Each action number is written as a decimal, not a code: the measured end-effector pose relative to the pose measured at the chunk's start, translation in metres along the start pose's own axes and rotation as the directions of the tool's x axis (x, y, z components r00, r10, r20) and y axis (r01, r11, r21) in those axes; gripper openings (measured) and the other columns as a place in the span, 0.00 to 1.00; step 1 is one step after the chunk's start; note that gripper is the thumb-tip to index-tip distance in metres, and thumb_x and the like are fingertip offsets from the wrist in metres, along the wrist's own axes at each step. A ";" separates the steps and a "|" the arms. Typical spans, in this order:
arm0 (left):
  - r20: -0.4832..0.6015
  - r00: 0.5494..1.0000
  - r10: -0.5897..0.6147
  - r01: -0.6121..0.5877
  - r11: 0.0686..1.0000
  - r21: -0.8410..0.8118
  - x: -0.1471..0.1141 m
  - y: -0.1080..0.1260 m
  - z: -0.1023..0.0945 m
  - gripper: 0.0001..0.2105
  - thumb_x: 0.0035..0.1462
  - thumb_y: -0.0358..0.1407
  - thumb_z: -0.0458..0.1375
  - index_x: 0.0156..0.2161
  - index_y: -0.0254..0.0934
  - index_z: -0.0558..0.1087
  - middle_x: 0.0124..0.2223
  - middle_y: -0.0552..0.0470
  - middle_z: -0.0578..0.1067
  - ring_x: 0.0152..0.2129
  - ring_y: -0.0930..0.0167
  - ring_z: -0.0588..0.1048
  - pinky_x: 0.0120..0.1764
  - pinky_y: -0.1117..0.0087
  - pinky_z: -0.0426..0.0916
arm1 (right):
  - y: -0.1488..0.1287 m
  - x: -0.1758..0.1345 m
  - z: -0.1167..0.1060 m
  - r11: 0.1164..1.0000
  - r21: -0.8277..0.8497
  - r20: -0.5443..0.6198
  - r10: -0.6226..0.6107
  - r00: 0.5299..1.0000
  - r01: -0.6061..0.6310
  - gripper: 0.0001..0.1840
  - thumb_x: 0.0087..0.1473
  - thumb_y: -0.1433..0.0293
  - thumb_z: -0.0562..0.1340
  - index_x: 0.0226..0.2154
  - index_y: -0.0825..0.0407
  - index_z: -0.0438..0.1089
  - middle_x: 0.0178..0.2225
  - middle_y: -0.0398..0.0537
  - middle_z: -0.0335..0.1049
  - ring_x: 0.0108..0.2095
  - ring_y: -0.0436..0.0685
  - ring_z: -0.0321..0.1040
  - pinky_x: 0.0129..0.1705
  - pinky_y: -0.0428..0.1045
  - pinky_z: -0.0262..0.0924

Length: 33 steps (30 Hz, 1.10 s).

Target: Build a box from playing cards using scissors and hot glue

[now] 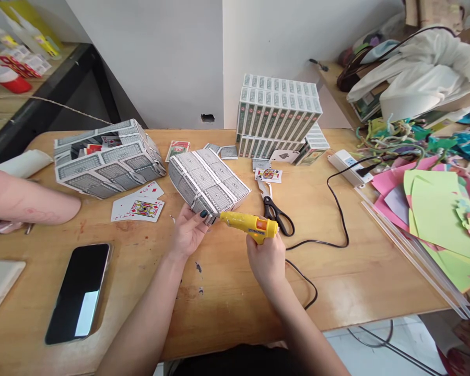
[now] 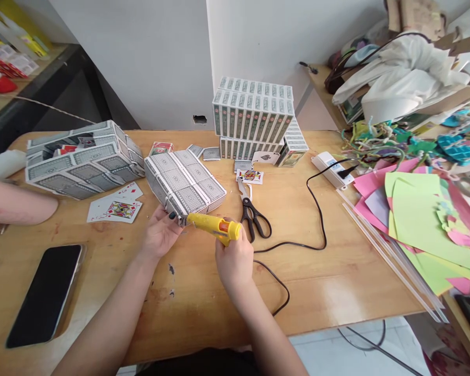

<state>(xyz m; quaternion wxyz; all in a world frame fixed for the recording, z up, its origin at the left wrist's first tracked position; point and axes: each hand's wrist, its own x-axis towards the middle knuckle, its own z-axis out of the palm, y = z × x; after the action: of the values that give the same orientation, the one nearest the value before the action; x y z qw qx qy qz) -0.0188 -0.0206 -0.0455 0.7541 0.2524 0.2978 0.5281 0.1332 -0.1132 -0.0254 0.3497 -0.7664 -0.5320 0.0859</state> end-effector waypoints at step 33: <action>-0.023 1.000 -0.004 0.003 0.999 -0.050 -0.002 -0.004 0.004 0.17 0.41 0.29 0.68 0.39 0.39 0.72 0.35 0.57 0.78 0.28 0.76 0.77 0.30 0.78 0.73 | -0.003 -0.002 -0.005 0.999 -0.033 -0.162 -0.014 0.987 0.009 0.14 0.49 0.64 0.58 0.38 0.52 0.70 0.28 0.46 0.75 0.25 0.53 0.71 0.29 0.46 0.64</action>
<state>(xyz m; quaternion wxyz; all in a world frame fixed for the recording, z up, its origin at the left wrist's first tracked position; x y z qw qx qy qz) -0.0144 -0.0244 -0.0452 0.7576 0.2270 0.2936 0.5370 0.1322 -0.1166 -0.0201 0.3799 -0.7733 -0.5075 0.0125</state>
